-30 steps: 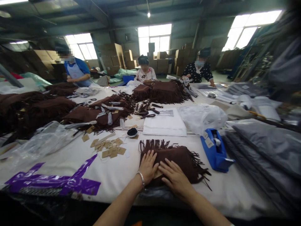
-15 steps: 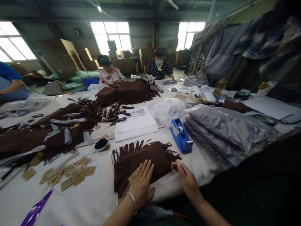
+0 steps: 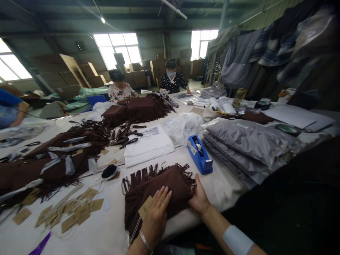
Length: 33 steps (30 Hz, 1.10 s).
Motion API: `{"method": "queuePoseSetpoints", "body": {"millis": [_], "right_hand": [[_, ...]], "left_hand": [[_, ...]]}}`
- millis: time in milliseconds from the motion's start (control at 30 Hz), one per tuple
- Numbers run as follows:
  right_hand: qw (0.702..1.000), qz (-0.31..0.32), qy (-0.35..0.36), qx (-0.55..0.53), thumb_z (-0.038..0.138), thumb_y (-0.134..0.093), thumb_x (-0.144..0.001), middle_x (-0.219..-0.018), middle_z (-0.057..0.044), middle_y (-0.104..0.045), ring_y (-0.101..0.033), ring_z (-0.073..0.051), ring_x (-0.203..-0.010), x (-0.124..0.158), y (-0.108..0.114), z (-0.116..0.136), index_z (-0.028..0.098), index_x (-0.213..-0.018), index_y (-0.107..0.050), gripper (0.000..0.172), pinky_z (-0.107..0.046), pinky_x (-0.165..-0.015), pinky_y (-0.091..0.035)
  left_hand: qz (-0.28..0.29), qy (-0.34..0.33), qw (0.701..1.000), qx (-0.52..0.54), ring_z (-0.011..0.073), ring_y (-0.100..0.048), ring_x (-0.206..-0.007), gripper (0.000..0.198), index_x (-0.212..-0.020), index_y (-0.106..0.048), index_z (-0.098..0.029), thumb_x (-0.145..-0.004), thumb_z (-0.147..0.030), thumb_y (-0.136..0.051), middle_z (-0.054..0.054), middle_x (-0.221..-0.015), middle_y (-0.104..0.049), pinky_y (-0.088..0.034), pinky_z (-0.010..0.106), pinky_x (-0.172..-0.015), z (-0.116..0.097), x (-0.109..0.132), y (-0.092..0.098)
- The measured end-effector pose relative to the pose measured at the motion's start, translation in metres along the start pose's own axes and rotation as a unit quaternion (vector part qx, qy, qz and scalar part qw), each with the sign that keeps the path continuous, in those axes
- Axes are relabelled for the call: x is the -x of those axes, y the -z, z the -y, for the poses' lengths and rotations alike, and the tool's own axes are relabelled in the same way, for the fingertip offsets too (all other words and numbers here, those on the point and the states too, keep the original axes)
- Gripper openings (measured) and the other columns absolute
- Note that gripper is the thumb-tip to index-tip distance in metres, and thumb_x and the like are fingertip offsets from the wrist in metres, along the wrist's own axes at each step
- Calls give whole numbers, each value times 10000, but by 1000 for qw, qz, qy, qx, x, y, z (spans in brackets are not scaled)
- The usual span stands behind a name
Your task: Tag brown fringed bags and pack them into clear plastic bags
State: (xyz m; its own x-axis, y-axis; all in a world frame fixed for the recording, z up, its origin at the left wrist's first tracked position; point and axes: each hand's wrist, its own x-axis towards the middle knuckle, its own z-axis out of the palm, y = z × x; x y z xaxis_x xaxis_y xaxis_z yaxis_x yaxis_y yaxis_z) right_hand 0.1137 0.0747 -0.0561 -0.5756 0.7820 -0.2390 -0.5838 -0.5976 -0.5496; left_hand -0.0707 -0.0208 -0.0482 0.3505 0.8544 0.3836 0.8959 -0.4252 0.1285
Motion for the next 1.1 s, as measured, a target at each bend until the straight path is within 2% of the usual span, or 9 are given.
{"method": "queuePoseSetpoints", "body": {"millis": [100,267,433,633,733,833,900,1000,1100], "right_hand": [[978,-51,95,178,688,-150,-858,-1041,-150,-677,-577,-279,-1082,-20,6,6,132,-1166,-583,770,-475,-935,-417],[858,-52,217,462,574,165,-854,-1111,-159,-649,-507,-256,-1183,-36,1,26,90,-1296,-468,911,-469,-984,-379],[802,9,208,560,645,-248,-883,-1318,-92,-530,-345,-228,-1317,-47,-13,17,190,-1324,-453,666,-447,-1115,-184],[597,55,172,782,495,-341,-926,-1465,-108,-319,-168,-226,-1386,-47,-22,-12,160,-1373,-384,561,-460,-1139,-81],[637,109,169,744,490,-293,-942,-1441,-73,-376,-206,-217,-1376,-36,-31,-7,209,-1338,-442,508,-470,-1136,-111],[771,177,147,594,488,-226,-957,-1365,-38,-486,-342,-211,-1320,-18,-36,9,256,-1244,-547,489,-457,-1121,-204],[866,114,146,464,510,-215,-952,-1283,-73,-563,-481,-228,-1218,-8,-28,26,219,-1178,-597,530,-445,-1074,-317],[918,-117,114,361,563,-347,-905,-1073,-151,-669,-633,-257,-996,-10,2,53,139,-1070,-627,535,-459,-974,-435],[912,-192,-66,356,585,-467,-847,-973,-194,-685,-670,-263,-882,-29,30,73,90,-1009,-621,543,-448,-905,-487]], "left_hand": [[-4,-18,1000,-6,215,-280,-1354,769,-1446,-179,-185,-724,53,-294,66,-1443,-367,-383,427,-1065,-2,4,2],[14,-32,999,-25,225,-307,-1340,770,-1444,-186,-182,-717,43,-303,73,-1437,-371,-411,424,-1048,-2,8,-4],[23,-66,997,-26,237,-297,-1344,743,-1423,-266,-183,-715,35,-329,62,-1438,-370,-413,435,-1046,0,14,-20],[34,-37,998,31,251,-335,-1326,710,-1393,-341,-179,-710,14,-372,67,-1425,-392,-411,463,-1042,-6,11,-15],[70,-23,988,133,233,-419,-1278,609,-1371,-382,-208,-785,-47,-418,55,-1377,-463,-412,428,-1046,-15,6,10],[92,70,954,276,196,-589,-1101,399,-1259,-523,-265,-867,-204,-483,37,-1211,-619,-491,314,-962,-3,10,43],[39,227,913,338,191,-653,-971,286,-1144,-601,-265,-882,-316,-500,29,-1057,-693,-533,288,-883,26,21,62],[-51,472,803,361,215,-680,-874,286,-1029,-617,-184,-875,-396,-502,57,-921,-716,-538,350,-866,90,46,78],[-13,613,638,466,246,-693,-820,325,-943,-613,-104,-866,-403,-513,139,-885,-714,-552,388,-817,141,65,81]]}}
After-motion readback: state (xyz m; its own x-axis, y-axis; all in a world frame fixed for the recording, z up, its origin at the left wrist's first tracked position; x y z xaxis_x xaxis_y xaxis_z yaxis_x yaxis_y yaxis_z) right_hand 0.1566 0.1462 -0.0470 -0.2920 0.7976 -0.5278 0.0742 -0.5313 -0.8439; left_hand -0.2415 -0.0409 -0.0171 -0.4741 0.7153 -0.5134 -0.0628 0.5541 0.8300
